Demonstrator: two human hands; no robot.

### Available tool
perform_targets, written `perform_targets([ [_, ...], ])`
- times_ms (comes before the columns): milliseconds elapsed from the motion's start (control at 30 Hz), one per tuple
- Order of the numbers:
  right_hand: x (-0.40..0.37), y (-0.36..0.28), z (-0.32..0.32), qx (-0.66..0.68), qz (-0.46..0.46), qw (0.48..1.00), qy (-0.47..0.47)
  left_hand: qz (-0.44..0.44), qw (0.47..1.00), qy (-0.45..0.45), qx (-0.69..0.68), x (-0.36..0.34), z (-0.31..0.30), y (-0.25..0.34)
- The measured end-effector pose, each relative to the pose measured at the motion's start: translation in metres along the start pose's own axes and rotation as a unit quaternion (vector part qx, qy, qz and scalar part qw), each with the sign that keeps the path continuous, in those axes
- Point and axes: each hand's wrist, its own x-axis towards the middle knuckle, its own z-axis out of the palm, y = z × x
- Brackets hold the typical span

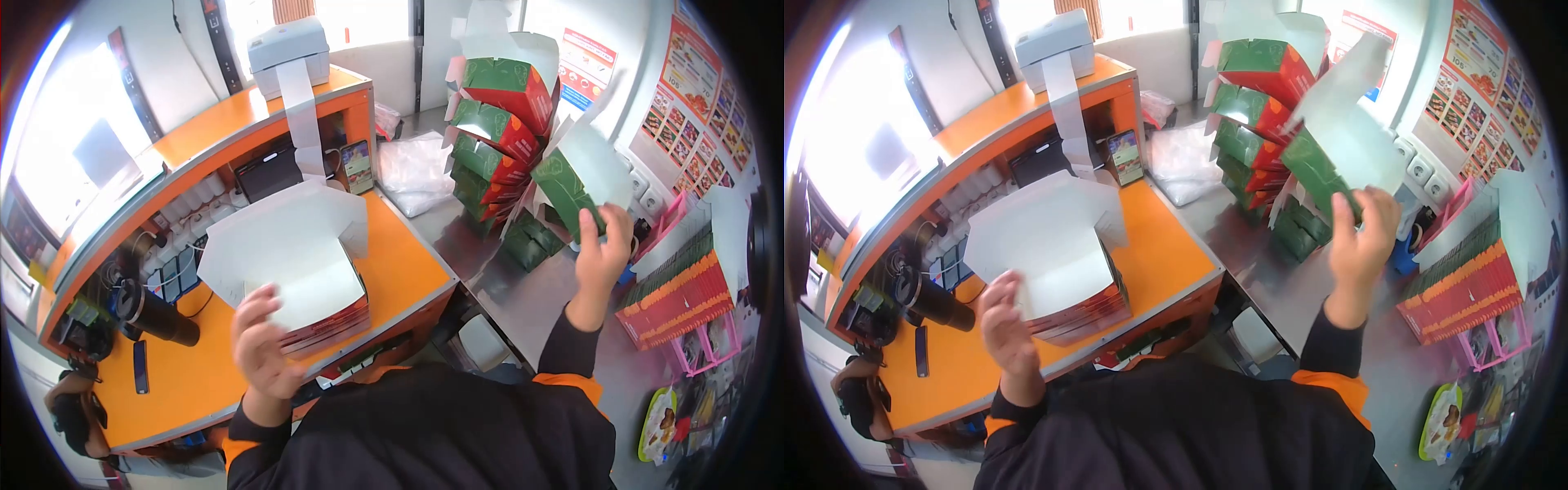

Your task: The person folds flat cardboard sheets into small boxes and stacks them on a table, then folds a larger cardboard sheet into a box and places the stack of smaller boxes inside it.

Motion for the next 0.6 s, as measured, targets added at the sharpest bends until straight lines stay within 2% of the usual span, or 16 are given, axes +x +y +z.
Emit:
perform_targets([
  [67, -0.005, -0.061, -0.007, 0.077, -0.019, 0.996, -0.027, -0.143, 0.963, 0.028, -0.227, 0.022, 0.046, 0.023],
  [133, -0.018, -0.11, 0.005, 0.162, -0.162, 0.97, -0.08, -0.268, 0.887, 0.031, -0.374, 0.042, 0.073, 0.039],
  [167, -0.023, -0.137, 0.012, 0.215, -0.167, 0.957, -0.102, -0.271, 0.874, 0.044, -0.401, 0.039, 0.079, 0.028],
  [200, -0.042, -0.158, 0.023, 0.244, -0.209, 0.94, -0.119, -0.274, 0.86, 0.057, -0.427, 0.034, 0.084, 0.017],
  [233, -0.052, -0.177, 0.022, 0.271, -0.214, 0.924, -0.167, -0.334, 0.816, 0.167, -0.44, 0.046, 0.085, 0.036],
  [333, -0.05, -0.195, 0.025, 0.308, -0.176, 0.924, -0.141, -0.356, 0.845, 0.223, -0.33, 0.044, 0.057, 0.02],
  [367, -0.046, -0.185, 0.026, 0.308, -0.142, 0.931, -0.136, -0.329, 0.842, 0.281, -0.323, 0.045, 0.051, 0.017],
  [433, -0.04, -0.164, 0.044, 0.404, 0.0, 0.901, -0.161, -0.354, 0.834, 0.262, -0.333, 0.042, 0.021, 0.016],
  [500, -0.037, -0.159, 0.07, 0.578, 0.155, 0.746, -0.293, -0.389, 0.825, 0.257, -0.321, 0.043, 0.003, 0.014],
  [533, -0.04, -0.162, 0.079, 0.643, 0.216, 0.632, -0.374, -0.408, 0.825, 0.257, -0.296, 0.042, -0.003, 0.011],
  [567, -0.043, -0.164, 0.088, 0.674, 0.291, 0.516, -0.442, -0.427, 0.824, 0.255, -0.27, 0.043, -0.01, 0.006],
  [600, -0.047, -0.167, 0.094, 0.662, 0.349, 0.452, -0.486, -0.432, 0.859, 0.206, -0.184, 0.043, -0.02, -0.003],
])
